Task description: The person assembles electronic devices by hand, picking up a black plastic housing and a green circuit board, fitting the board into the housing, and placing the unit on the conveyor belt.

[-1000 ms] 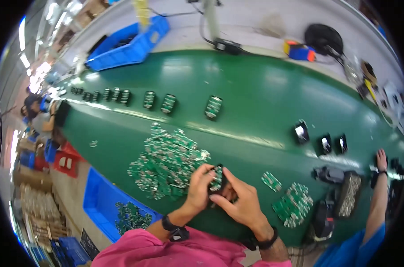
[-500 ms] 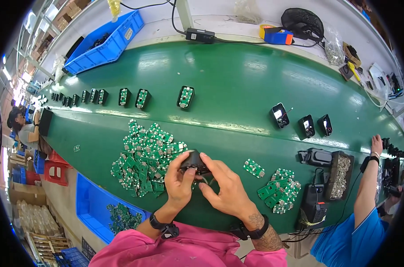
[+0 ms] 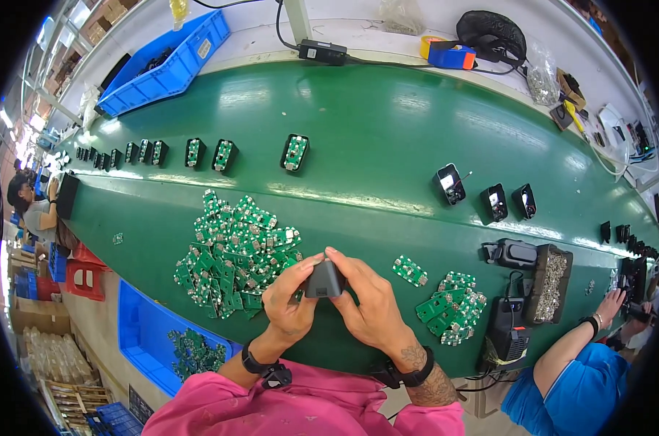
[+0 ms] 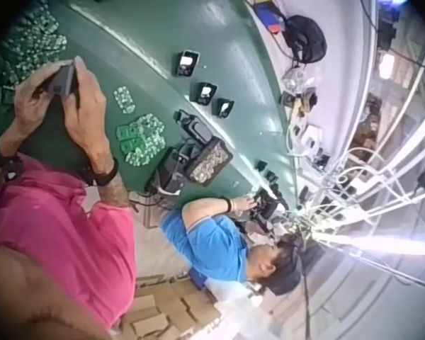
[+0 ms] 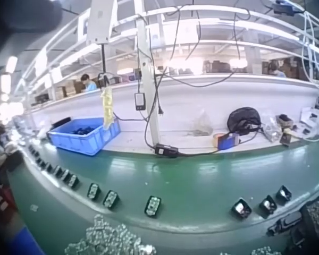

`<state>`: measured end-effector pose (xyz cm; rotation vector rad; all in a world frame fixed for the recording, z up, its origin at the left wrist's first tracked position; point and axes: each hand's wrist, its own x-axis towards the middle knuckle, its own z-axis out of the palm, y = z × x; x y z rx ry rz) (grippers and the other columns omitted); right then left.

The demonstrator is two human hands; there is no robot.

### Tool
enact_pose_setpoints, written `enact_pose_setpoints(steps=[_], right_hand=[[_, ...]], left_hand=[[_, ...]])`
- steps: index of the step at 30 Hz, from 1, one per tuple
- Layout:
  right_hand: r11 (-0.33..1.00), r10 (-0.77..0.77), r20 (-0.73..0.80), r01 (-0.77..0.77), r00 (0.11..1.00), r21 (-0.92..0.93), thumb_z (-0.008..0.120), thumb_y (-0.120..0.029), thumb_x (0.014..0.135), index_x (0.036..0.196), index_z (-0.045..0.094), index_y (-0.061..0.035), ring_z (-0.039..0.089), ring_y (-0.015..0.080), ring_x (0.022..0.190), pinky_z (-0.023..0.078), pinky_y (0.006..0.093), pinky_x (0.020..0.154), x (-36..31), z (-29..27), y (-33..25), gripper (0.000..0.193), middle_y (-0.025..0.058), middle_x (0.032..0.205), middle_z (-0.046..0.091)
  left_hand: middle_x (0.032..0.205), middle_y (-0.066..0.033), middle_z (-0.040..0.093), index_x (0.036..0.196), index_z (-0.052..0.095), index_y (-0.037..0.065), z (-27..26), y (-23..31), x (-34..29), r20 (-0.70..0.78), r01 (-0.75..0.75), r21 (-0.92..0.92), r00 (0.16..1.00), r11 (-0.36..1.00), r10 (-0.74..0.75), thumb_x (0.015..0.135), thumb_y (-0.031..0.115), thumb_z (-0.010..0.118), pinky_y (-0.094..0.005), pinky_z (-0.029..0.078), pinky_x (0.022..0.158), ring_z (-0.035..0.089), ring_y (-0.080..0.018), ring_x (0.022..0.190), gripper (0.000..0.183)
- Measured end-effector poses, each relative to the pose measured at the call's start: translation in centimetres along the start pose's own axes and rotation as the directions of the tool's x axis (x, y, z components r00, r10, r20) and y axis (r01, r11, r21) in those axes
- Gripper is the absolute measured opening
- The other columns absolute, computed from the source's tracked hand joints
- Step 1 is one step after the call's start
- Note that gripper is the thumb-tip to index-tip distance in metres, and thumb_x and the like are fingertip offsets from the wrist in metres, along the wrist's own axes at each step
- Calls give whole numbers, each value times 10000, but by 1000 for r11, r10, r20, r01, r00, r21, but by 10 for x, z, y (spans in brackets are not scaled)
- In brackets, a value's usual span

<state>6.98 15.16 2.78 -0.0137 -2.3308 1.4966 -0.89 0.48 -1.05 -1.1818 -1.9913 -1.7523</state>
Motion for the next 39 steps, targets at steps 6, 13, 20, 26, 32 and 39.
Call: enact_pose_setpoints(steps=[6, 13, 20, 26, 32, 39], right_hand=[[993, -44, -44, 40, 998, -107, 660, -39, 877, 1309, 561, 5, 656, 377, 897, 535, 400, 773, -3, 3, 2, 446, 209, 1072, 653], [911, 411, -181, -411, 894, 40, 593, -221, 973, 865, 701, 38, 628, 94, 621, 481, 274, 536, 37, -8, 38, 301, 71, 676, 679], [855, 386, -299, -460, 873, -238, 640, -288, 919, 694, 652, 41, 576, 386, 545, 461, 454, 577, 138, -3, 93, 398, 224, 592, 588], [808, 327, -417, -480, 848, -342, 672, -322, 898, 740, 670, 41, 642, 441, 687, 511, 496, 668, 144, -8, 84, 395, 247, 703, 651], [420, 134, -596, -590, 792, -689, 717, -422, 858, 1022, 620, -9, 653, 383, 939, 529, 480, 802, 94, -48, 56, 455, 180, 1047, 654], [344, 346, -607, -698, 716, -628, 794, -235, 693, 909, 708, 32, 699, 390, 774, 558, 476, 738, 66, -111, 86, 354, 219, 788, 706]], left_hand=[[1151, -192, 695, 1308, 589, 20, -2, 10, -6, 35, 289, -78, 957, 954, -287, 875, 29, 697, -299, 605, 711, 741, -232, 849, 447], [1155, -177, 658, 1237, 558, -64, -2, 11, -3, 130, 588, -342, 802, 733, -583, 980, 81, 561, -269, 590, 653, 720, -197, 757, 295], [990, -159, 691, 1082, 601, -70, 0, 16, -5, 194, 557, -331, 830, 762, -522, 986, 80, 550, -275, 592, 643, 725, -200, 750, 185], [941, -135, 707, 1040, 631, -71, 2, 20, -5, 215, 575, -350, 818, 740, -534, 971, 61, 574, -274, 597, 642, 734, -185, 731, 160], [919, -138, 702, 1044, 629, -65, -3, 24, -7, 226, 568, -337, 823, 751, -521, 971, 64, 578, -263, 595, 639, 735, -189, 743, 156], [1030, -162, 688, 1167, 570, -53, 5, 29, -4, 309, 579, -325, 812, 748, -495, 965, 75, 582, -271, 602, 645, 732, -194, 753, 239]])
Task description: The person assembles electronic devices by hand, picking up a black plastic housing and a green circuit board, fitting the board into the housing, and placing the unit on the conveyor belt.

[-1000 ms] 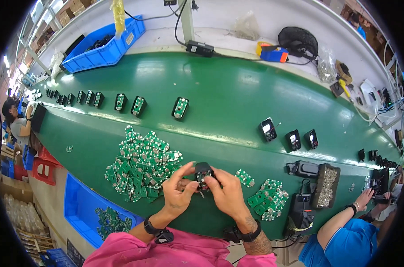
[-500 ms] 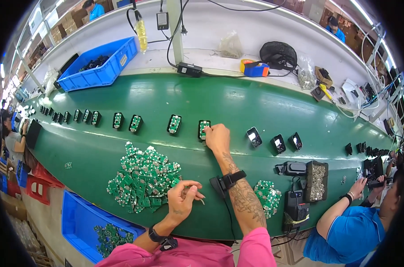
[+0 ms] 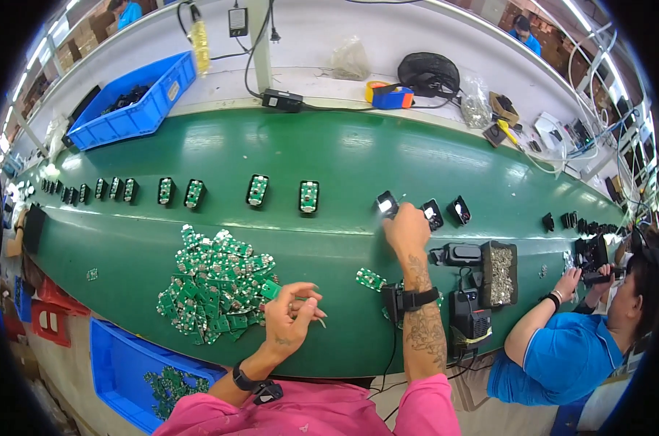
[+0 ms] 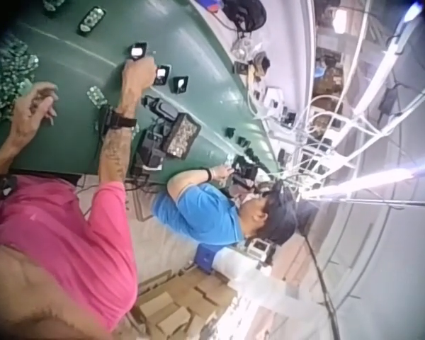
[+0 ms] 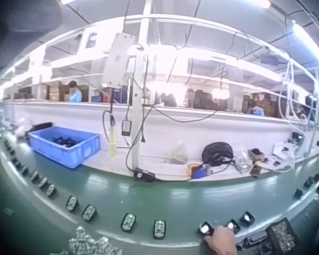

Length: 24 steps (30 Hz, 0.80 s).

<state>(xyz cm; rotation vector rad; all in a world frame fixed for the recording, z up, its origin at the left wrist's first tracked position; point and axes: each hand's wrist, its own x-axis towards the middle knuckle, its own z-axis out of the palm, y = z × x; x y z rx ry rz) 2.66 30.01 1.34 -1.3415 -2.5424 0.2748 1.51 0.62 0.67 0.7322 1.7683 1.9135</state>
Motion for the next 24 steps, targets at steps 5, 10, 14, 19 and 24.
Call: enact_pose_setpoints(steps=[5, 10, 14, 19, 24], right_hand=[[885, -277, 199, 169, 940, 433, 823, -220, 700, 1013, 675, 70, 661, 243, 610, 519, 346, 584, -88, -37, -47, 452, 150, 680, 665], [780, -479, 330, 222, 813, 585, 811, -143, 747, 1111, 644, 58, 644, 205, 602, 511, 326, 571, -159, -64, -49, 448, 134, 747, 672], [850, -437, 26, 403, 899, 340, 781, -113, 778, 1163, 613, 32, 662, 276, 693, 527, 369, 643, -141, -50, -10, 445, 173, 965, 655], [920, -381, 247, 340, 891, 194, 780, -114, 767, 1197, 589, 0, 648, 343, 848, 516, 428, 760, -125, -42, 3, 485, 183, 1015, 625], [921, -379, 403, 296, 833, 254, 785, -117, 747, 1150, 603, -10, 631, 358, 949, 507, 432, 800, -117, -46, -1, 454, 163, 986, 627]], left_hand=[[1118, -196, 648, 1422, 382, -12, -7, 0, 1, 13, 53, -58, 999, 997, -53, 987, 126, 544, -297, 603, 716, 731, -224, 843, 484], [1206, -187, 589, 1500, 285, 27, -4, -10, 5, 48, 58, -120, 997, 991, -52, 994, 105, 506, -297, 586, 735, 697, -207, 904, 557], [1216, -159, 562, 1504, 295, 54, -7, -3, 9, 81, 208, -255, 978, 944, -194, 987, 63, 482, -284, 588, 708, 684, -208, 927, 549], [1176, -157, 570, 1490, 309, 52, -8, -7, 10, 54, 175, -271, 985, 946, -166, 979, 38, 472, -276, 589, 676, 684, -205, 913, 536], [1080, -115, 575, 1406, 381, 64, -12, -4, 9, 126, 275, -309, 961, 910, -248, 939, -12, 511, -254, 574, 662, 682, -194, 896, 490]])
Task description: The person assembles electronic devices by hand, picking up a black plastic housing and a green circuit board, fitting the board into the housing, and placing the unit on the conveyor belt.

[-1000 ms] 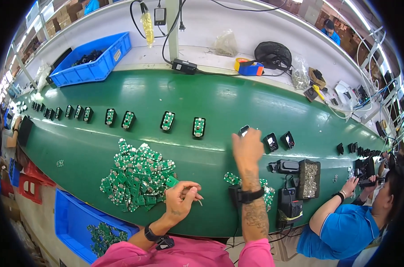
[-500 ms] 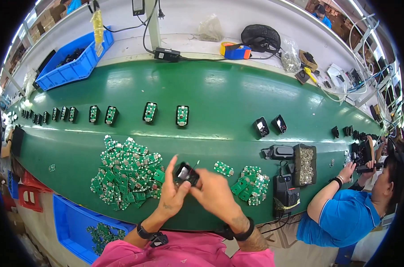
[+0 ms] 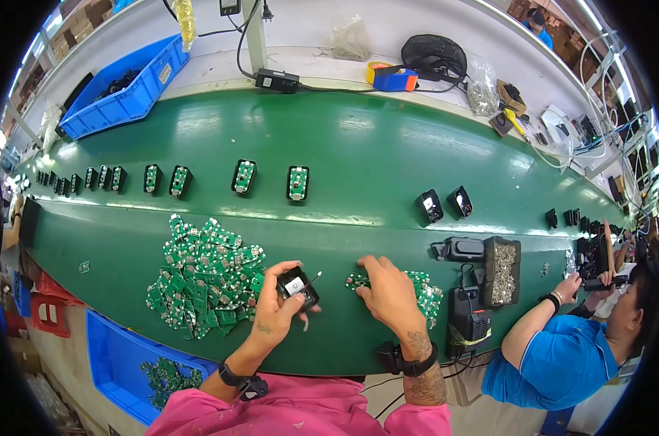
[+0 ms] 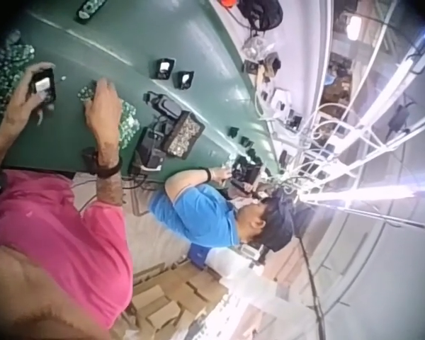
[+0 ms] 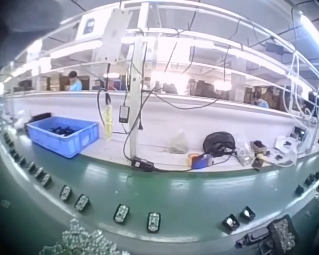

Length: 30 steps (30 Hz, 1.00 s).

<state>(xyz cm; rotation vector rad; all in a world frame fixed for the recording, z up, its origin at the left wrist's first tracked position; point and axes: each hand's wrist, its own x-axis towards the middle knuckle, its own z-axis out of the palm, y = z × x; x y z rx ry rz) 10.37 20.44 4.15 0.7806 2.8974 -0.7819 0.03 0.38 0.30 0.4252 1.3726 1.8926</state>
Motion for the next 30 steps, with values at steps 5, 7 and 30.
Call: enact_pose_setpoints(steps=[5, 7, 30], right_hand=[[977, -32, 151, -1, 988, 212, 771, -25, 777, 1050, 606, 29, 700, 222, 699, 522, 329, 582, 1, -14, -7, 323, 131, 872, 684], [838, -3, 122, -65, 993, 541, 763, 3, 788, 1056, 601, 40, 698, 191, 670, 520, 295, 551, -4, -13, -8, 315, 124, 864, 695], [73, -136, 100, -90, 986, 993, 725, 38, 853, 1219, 519, 40, 686, 137, 809, 573, 256, 682, 3, 22, -11, 420, 103, 941, 699]], left_hand=[[1083, -86, 536, 1336, 441, 58, 3, 1, 0, -9, -74, -31, 997, 997, 74, 873, -53, 619, -256, 578, 665, 646, -163, 849, 508], [1113, -85, 517, 1306, 468, 48, 2, -2, 1, -17, -109, -19, 994, 994, 108, 851, -62, 657, -263, 585, 670, 632, -155, 839, 506], [1291, -125, 450, 1199, 505, 36, -1, -3, 2, 56, -91, -23, 994, 996, 92, 858, -58, 679, -240, 602, 601, 691, -204, 860, 394]])
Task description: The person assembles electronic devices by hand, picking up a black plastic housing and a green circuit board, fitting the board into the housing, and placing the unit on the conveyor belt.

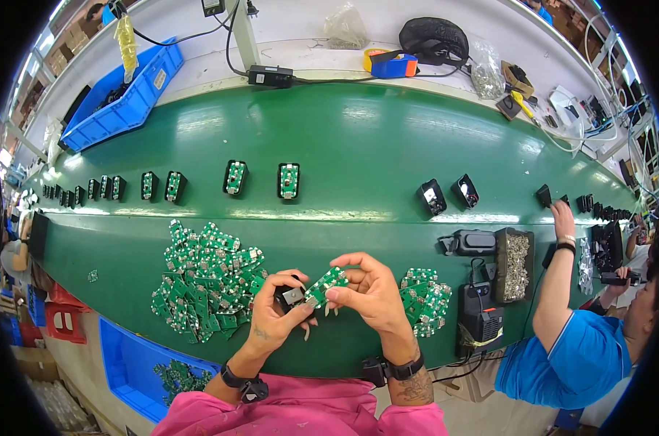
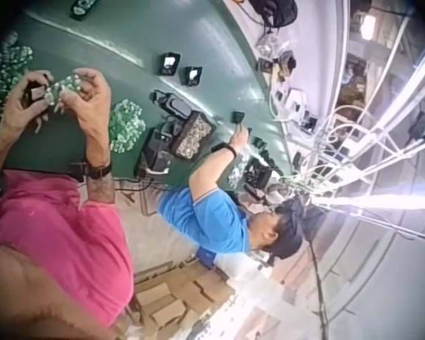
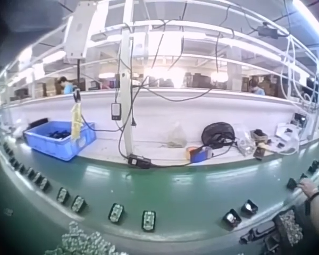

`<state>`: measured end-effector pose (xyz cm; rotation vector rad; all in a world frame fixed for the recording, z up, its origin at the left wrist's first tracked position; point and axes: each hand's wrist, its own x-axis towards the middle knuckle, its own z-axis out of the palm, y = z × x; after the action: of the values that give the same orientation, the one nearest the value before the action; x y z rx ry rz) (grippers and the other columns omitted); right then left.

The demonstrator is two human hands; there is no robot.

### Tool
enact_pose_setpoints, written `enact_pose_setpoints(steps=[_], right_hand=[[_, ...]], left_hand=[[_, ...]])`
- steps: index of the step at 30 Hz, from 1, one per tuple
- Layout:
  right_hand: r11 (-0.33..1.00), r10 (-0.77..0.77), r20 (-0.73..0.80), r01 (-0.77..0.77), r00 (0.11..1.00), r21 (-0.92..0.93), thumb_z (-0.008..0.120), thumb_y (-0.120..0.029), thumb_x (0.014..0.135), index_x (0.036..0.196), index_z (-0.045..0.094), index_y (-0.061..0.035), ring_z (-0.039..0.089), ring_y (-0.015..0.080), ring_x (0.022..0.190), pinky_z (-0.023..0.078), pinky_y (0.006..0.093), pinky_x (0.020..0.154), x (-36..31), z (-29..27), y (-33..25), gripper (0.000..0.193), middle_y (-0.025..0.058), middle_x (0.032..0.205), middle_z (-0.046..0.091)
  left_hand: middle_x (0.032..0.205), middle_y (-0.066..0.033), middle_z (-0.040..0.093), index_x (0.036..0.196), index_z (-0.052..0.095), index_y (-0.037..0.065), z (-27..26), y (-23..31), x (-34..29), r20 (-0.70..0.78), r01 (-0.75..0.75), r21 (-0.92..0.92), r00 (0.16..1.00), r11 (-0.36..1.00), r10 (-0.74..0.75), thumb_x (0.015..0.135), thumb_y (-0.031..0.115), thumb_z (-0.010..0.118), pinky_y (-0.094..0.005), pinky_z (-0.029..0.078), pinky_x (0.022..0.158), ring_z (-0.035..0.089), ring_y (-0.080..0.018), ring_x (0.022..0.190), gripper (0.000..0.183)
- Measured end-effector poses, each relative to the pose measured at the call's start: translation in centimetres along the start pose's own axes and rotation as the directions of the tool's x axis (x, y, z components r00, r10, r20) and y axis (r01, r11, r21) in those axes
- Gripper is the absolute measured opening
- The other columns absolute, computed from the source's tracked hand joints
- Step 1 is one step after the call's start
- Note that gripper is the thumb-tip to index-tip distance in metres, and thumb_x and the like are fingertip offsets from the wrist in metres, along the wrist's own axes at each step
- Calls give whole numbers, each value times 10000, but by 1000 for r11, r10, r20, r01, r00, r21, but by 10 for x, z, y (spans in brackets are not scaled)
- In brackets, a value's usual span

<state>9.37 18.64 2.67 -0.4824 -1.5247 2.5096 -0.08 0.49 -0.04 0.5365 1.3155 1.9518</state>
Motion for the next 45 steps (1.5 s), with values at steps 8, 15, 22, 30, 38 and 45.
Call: enact_pose_setpoints(steps=[8, 15, 22, 30, 38, 45], right_hand=[[995, -50, 50, 45, 997, 93, 727, 67, 823, 1077, 558, 27, 692, 167, 784, 594, 276, 665, 3, 3, 6, 307, 126, 947, 677], [997, 6, 133, -17, 991, 78, 721, 72, 834, 1056, 562, 42, 705, 189, 812, 614, 301, 689, -2, 10, 12, 275, 131, 938, 674], [992, -80, -42, 83, 996, 93, 705, 72, 833, 1061, 566, 55, 706, 199, 719, 600, 302, 598, -3, 24, 10, 268, 129, 908, 667], [994, -91, -86, 96, 992, 60, 699, 73, 845, 1092, 567, 75, 709, 189, 724, 596, 280, 592, -5, 20, 18, 280, 133, 965, 649], [996, -90, -75, 89, 993, -22, 703, 49, 877, 1125, 580, 73, 692, 139, 750, 573, 236, 624, -4, 19, 22, 278, 82, 912, 636], [963, -134, -153, 92, 979, -255, 747, -17, 866, 1088, 629, 37, 592, 36, 668, 482, 180, 568, -1, 18, 32, 257, 6, 799, 630]], left_hand=[[1275, -126, 483, 1172, 502, 47, -1, -6, 3, -8, -22, 98, 1000, 995, 23, 826, -63, 706, -240, 599, 613, 657, -195, 929, 417], [1235, -144, 561, 1127, 635, 29, -2, -9, 6, 46, -233, 419, 971, 878, 236, 773, -40, 742, -342, 540, 866, 621, -226, 1073, 377], [1240, -141, 601, 937, 696, 4, 0, -6, 2, -11, -214, 555, 964, 804, 265, 822, -6, 694, -328, 512, 873, 634, -250, 1056, 115], [1254, -137, 600, 967, 713, -3, -1, -9, 2, -11, -191, 537, 972, 822, 233, 866, 31, 657, -315, 500, 879, 627, -220, 1052, 120], [1247, -135, 604, 965, 724, -6, -2, -6, 2, -6, -200, 556, 970, 807, 245, 857, 18, 651, -297, 502, 867, 623, -205, 1060, 133], [1343, -159, 554, 1332, 503, -11, 9, -6, 1, -47, -149, 335, 984, 930, 175, 823, -23, 702, -281, 531, 864, 632, -201, 1085, 546]])
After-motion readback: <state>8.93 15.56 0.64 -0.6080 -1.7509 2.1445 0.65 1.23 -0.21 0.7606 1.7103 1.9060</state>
